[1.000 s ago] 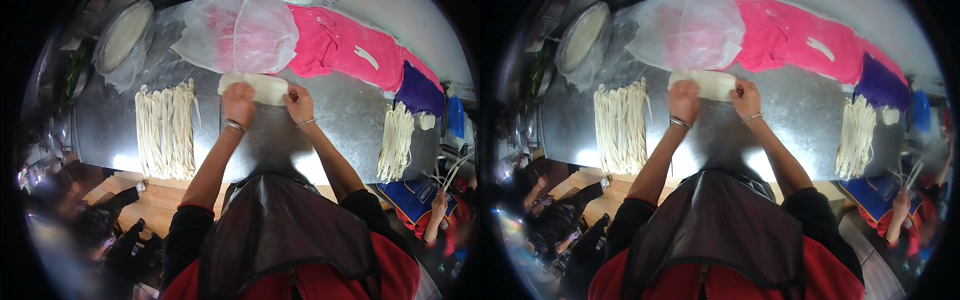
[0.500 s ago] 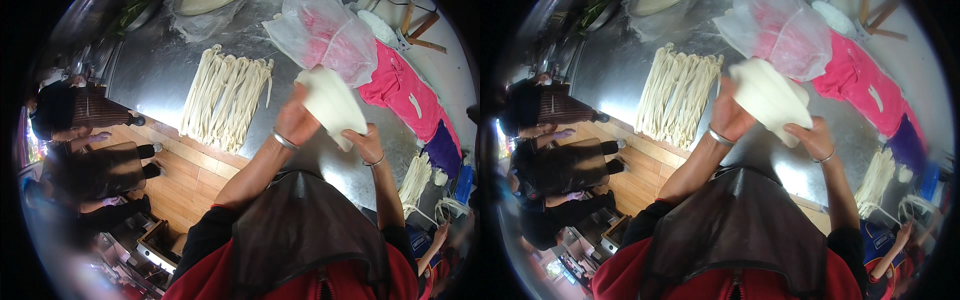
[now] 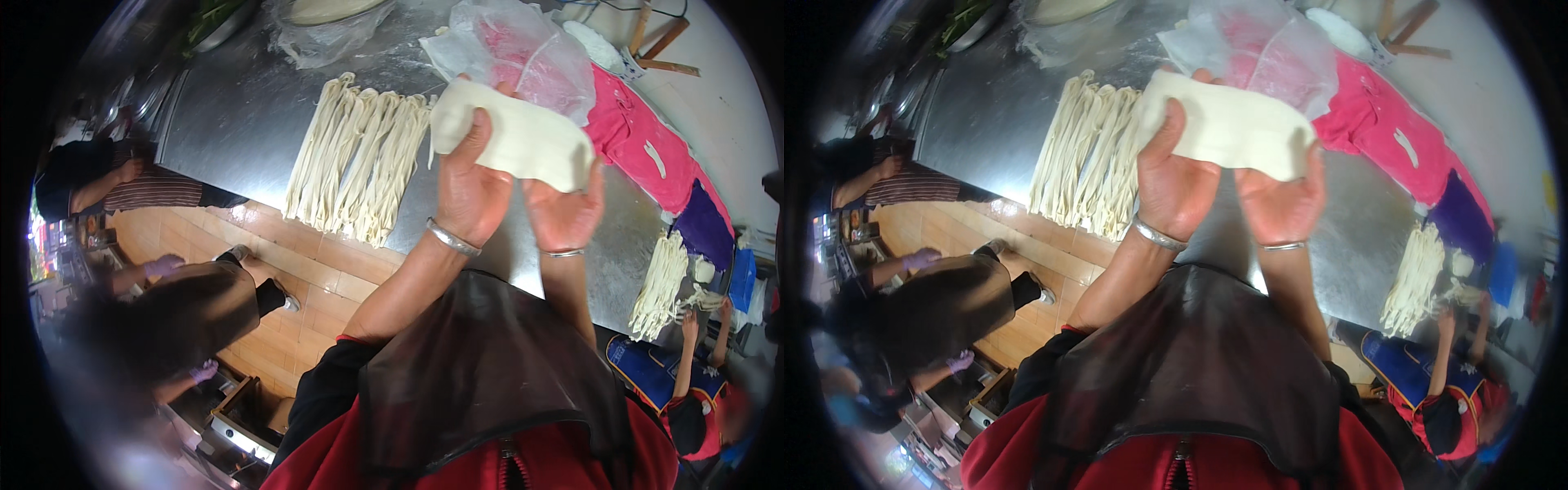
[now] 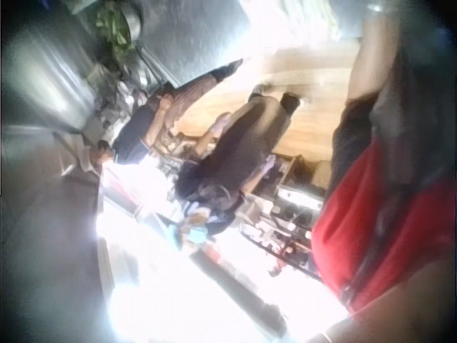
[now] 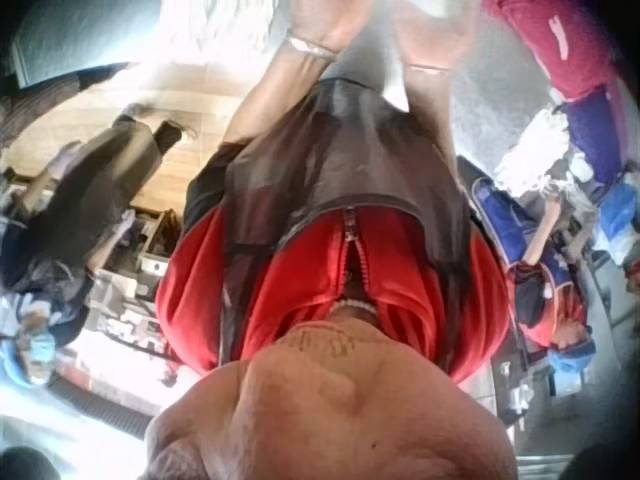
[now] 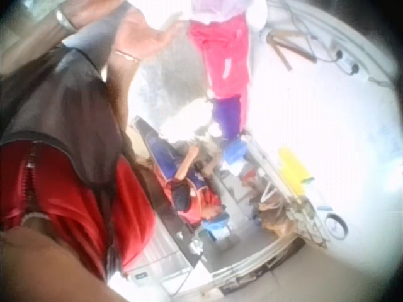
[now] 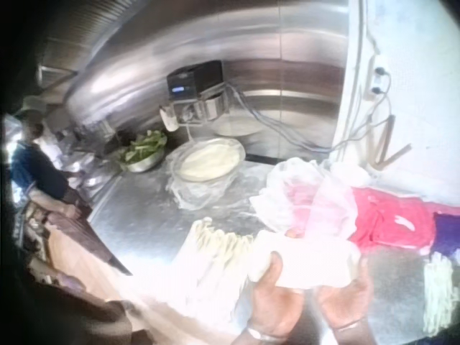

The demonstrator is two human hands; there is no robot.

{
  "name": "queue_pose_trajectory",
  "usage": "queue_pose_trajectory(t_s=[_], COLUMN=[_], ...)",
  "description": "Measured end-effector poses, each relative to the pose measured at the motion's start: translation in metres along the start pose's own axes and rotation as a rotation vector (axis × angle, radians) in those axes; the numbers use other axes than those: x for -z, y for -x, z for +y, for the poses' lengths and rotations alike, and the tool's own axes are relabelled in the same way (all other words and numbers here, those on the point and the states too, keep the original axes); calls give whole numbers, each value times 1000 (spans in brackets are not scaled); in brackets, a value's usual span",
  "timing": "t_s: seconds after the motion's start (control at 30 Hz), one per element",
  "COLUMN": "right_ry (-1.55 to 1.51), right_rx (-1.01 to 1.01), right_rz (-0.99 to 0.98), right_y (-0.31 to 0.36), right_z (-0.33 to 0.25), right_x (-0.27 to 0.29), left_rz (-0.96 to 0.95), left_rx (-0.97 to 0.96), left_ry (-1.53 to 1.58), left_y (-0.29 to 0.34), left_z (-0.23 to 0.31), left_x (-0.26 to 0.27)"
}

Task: The person repeatedly stretches and folds dough to form thin noodles, then places them into a large pot of boiling water. The person uses chopsticks to stir the noodles in the pot. The person also dusts dough with flour and continues pulling noodles from a dough block.

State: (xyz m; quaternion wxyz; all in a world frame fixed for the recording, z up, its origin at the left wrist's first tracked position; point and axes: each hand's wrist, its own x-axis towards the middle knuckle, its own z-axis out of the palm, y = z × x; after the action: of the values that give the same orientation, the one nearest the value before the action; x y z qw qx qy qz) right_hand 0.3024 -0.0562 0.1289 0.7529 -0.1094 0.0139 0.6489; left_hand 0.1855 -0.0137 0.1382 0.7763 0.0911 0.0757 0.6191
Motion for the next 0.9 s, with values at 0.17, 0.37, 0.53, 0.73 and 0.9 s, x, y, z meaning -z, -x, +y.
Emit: queue_pose_trajectory(t_s=[0.17,0.37,0.53,0.73,0.9], right_ry=[88,160,208,114,445], right_rx=[55,235,27,93,340], right_rz=[274,241,-123,440,894], right_y=[-5,5,24,15,26], right_z=[15,-64,-89,34,-54], right_x=[26,70,124,193,220], left_rz=[124,285,301,373,532], left_rx=[131,-52,-37,344,86], left_ry=[99,237,89,336,-65], left_y=[3,0,18,12,-23], left_z=[3,106,150,172,379], left_x=[21,37,99,216,294])
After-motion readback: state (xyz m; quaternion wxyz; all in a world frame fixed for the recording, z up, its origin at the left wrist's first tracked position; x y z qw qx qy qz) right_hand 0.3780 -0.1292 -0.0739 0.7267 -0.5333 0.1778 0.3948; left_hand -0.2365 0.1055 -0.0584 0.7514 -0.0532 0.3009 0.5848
